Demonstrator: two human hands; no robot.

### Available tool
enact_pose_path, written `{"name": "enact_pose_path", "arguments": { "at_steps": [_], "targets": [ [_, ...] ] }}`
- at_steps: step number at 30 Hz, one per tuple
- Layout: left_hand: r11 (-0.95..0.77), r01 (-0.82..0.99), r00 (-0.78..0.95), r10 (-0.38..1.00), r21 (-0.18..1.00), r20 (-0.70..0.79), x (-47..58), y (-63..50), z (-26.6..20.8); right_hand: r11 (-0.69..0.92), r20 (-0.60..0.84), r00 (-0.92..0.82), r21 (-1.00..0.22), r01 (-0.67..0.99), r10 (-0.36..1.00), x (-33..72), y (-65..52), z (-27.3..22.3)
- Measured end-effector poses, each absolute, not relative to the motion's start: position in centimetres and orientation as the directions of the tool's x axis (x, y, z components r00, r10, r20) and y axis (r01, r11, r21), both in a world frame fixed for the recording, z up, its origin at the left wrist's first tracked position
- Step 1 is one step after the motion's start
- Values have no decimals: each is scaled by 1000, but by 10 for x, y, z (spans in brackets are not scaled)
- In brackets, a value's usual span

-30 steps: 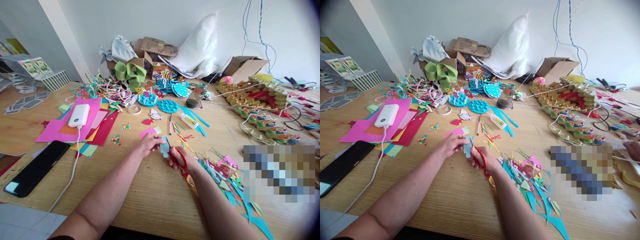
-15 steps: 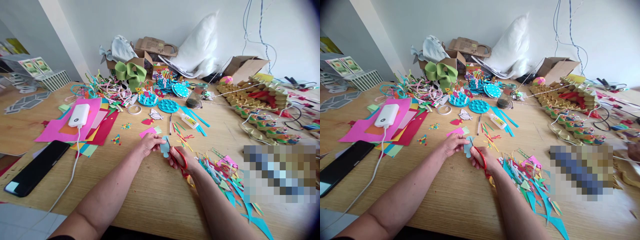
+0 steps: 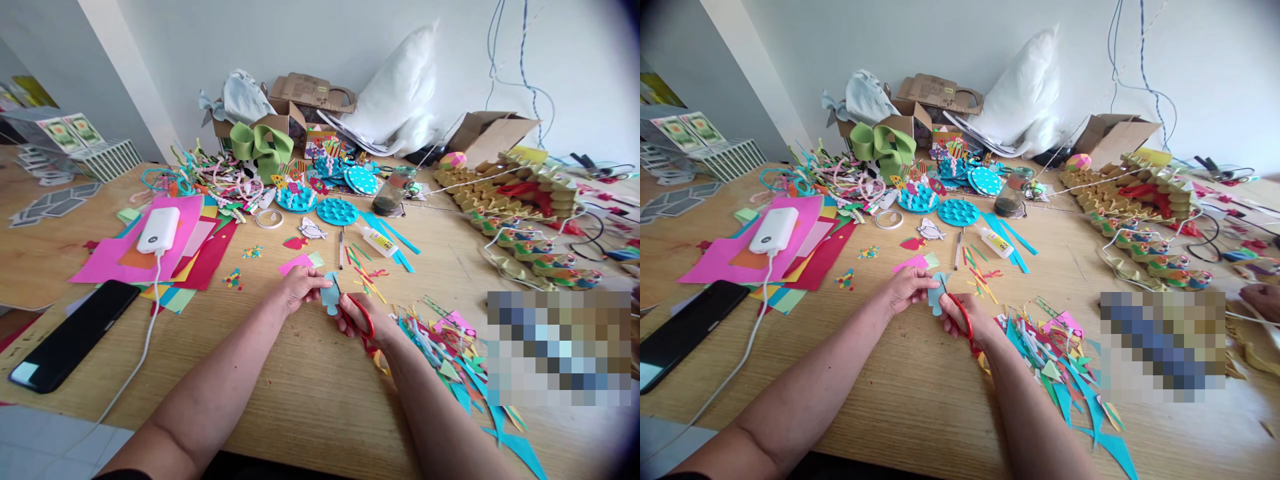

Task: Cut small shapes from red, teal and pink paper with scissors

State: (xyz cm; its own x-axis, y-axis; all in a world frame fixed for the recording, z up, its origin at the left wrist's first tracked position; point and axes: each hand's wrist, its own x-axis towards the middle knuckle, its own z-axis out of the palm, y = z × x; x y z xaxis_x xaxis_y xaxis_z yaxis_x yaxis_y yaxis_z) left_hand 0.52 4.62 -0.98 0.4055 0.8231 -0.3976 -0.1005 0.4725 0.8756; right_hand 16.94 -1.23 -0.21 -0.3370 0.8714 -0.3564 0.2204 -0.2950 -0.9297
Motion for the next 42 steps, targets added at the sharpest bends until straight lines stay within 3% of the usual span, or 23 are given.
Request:
{"name": "enact_pose_path", "arguments": {
  "at_steps": [42],
  "targets": [
    [480, -113, 433, 812, 870, -392, 4, 45, -5, -296, -359, -260, -922, 251, 896, 168, -13, -3]
  ]
}}
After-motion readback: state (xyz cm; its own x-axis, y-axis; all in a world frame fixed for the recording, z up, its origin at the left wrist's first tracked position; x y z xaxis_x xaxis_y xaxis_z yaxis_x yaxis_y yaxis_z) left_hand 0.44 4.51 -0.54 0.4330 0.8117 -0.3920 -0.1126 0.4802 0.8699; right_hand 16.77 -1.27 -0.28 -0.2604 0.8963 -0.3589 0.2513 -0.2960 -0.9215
